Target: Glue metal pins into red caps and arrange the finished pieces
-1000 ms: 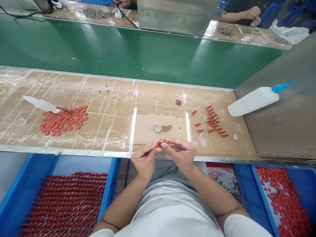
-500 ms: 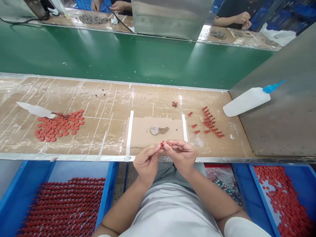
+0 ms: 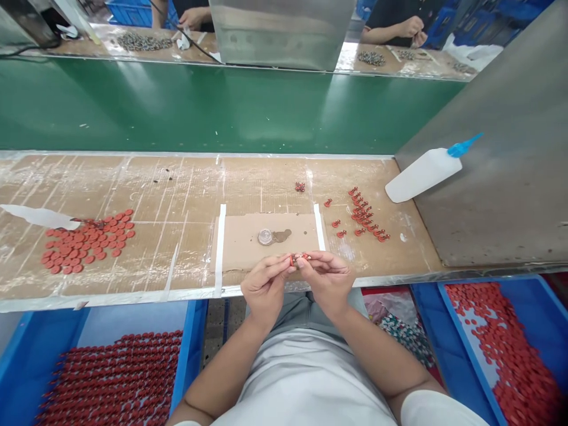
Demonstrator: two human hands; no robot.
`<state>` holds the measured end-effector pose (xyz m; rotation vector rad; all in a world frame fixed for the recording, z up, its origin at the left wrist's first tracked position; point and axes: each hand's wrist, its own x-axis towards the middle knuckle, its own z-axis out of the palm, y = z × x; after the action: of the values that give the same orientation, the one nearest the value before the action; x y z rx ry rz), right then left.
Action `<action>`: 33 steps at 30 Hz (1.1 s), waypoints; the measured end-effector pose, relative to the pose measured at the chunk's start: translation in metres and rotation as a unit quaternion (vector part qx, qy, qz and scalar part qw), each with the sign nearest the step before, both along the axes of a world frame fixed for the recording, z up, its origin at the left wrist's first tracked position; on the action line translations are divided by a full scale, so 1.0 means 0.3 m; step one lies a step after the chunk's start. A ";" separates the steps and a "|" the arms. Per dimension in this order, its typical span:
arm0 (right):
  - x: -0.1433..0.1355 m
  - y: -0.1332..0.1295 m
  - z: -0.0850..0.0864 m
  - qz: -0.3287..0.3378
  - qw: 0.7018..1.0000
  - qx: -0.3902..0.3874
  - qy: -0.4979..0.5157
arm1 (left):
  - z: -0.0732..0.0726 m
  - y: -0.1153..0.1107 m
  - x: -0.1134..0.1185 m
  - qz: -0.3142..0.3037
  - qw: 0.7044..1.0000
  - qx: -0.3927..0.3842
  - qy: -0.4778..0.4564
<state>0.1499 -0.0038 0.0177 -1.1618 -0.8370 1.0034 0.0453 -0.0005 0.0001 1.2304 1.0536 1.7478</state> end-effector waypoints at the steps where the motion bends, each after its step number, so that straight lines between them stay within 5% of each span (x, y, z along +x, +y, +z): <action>1: 0.004 0.001 0.001 0.000 1.000 -0.004 0.000 | -0.002 0.002 0.006 0.000 1.000 0.003 0.000; 20: 0.070 0.010 0.026 -0.013 0.999 -0.032 -0.023 | -0.018 0.017 0.073 -0.012 1.000 -0.016 0.007; 28: 0.098 0.008 0.008 -0.024 0.999 -0.029 0.004 | -0.006 0.022 0.112 -0.046 0.996 -0.044 -0.069; 33: 0.176 0.002 0.004 -0.118 0.990 0.013 -0.082 | 0.008 0.011 0.105 -0.098 0.990 -0.043 -0.088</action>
<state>0.2027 -0.0033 0.0189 -1.3003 -0.8169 0.7092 0.0767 0.0029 0.0025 1.0671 0.8674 1.6102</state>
